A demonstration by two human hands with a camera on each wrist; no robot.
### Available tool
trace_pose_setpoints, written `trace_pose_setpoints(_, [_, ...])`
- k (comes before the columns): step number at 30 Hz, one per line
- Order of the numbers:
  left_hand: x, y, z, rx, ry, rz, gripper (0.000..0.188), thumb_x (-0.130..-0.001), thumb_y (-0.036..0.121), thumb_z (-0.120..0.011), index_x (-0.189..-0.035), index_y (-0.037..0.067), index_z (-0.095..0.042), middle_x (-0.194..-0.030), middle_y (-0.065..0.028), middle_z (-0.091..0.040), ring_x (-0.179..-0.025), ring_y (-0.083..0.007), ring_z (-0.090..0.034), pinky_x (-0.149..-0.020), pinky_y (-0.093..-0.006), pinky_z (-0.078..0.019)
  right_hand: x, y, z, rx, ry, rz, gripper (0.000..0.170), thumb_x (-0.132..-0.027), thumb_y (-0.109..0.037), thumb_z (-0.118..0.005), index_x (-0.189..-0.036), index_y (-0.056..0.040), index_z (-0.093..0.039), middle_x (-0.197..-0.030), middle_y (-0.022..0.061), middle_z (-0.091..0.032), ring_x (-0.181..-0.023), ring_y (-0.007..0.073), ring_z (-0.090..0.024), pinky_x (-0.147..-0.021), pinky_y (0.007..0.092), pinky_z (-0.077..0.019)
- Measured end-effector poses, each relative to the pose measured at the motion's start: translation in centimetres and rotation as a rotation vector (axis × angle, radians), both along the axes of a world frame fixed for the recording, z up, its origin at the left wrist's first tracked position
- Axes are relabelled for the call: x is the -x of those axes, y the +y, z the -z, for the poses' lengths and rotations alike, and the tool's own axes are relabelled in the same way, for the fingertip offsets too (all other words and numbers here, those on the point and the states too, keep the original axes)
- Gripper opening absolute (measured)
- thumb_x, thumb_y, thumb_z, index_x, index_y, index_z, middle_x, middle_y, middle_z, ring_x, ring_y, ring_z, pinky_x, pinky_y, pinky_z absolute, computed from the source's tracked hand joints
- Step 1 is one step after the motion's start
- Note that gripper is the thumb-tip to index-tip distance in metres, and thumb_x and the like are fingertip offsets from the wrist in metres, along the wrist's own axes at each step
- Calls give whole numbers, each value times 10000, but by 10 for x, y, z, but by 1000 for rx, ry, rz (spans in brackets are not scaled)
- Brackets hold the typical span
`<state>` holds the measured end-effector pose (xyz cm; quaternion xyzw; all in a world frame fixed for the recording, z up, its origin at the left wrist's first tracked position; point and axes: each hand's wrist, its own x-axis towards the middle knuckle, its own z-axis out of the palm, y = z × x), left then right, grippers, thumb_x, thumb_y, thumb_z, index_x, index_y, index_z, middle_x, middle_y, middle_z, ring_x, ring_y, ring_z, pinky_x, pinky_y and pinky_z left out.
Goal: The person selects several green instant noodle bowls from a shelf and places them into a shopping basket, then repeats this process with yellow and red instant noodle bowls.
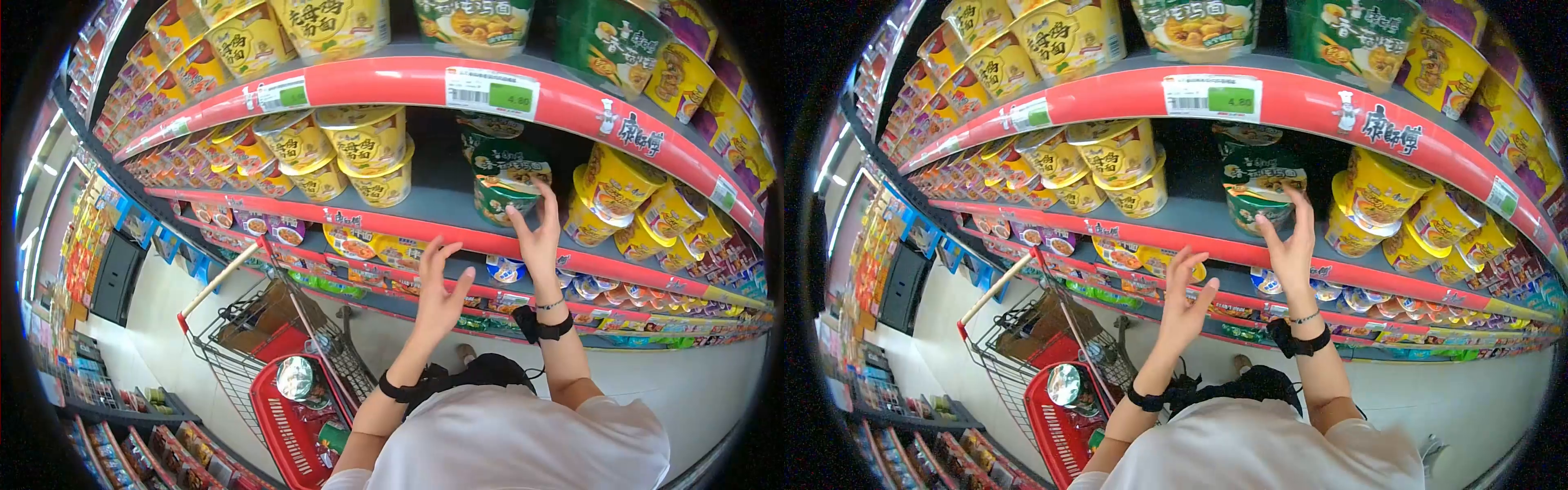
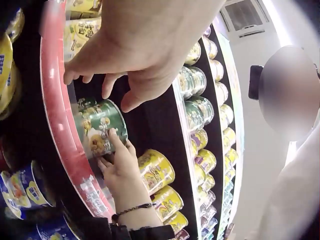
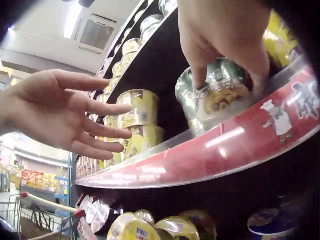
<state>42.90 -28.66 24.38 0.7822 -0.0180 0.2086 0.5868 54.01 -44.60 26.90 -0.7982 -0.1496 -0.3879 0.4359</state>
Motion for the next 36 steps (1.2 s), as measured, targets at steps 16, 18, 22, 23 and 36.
trace_pose_setpoints(16, [36, 31, -27, 346, -318, -228, 693, -925, 317, -569, -1468, 38, -241, -1495, -147, -216, -1370, -271, -281, -1086, -405, -289, 18, 51, 22, -648, 888, -951, 512, -1011, -458, -365, -1165, 0, -534, -1077, 55, -591, -972, 95, -564, -838, 239, -463])
trace_pose_setpoints(18, [59, 47, -30, 171, -306, -277, 710, -911, 416, -564, -1445, 25, -306, -1505, -155, -207, -1366, -272, -288, -1097, -405, -270, 32, 81, 17, -670, 1077, -1045, 539, -1010, -464, -355, -1233, -2, -523, -1160, 104, -591, -1052, 137, -577, -881, 265, -470])
trace_pose_setpoints(22, [110, 72, -18, 13, -236, -531, 718, -883, 447, -579, -1420, 24, -358, -1457, -174, -320, -1349, -284, -320, -1080, -410, -288, 60, 126, 42, -762, 1388, -1212, 563, -987, -452, -419, -1330, -6, -448, -1263, 125, -561, -1164, 217, -557, -976, 329, -464])
trace_pose_setpoints(23, [123, 77, -19, -22, -236, -591, 667, -879, 379, -601, -1404, 31, -381, -1432, -167, -370, -1321, -278, -358, -1044, -397, -323, 62, 139, 60, -781, 1486, -1254, 601, -974, -480, -410, -1375, -31, -401, -1327, 116, -523, -1215, 250, -520, -1017, 381, -441])
trace_pose_setpoints(36, [320, 114, 33, 457, 15, -1133, 464, -962, 272, -544, -1339, 11, -470, -1269, -122, -503, -1118, -174, -525, -952, -308, -411, 200, 273, 81, 57, 1674, -1922, 420, -959, -216, -546, -1324, -108, -369, -1181, 65, -531, -1071, 180, -548, -907, 330, -473])
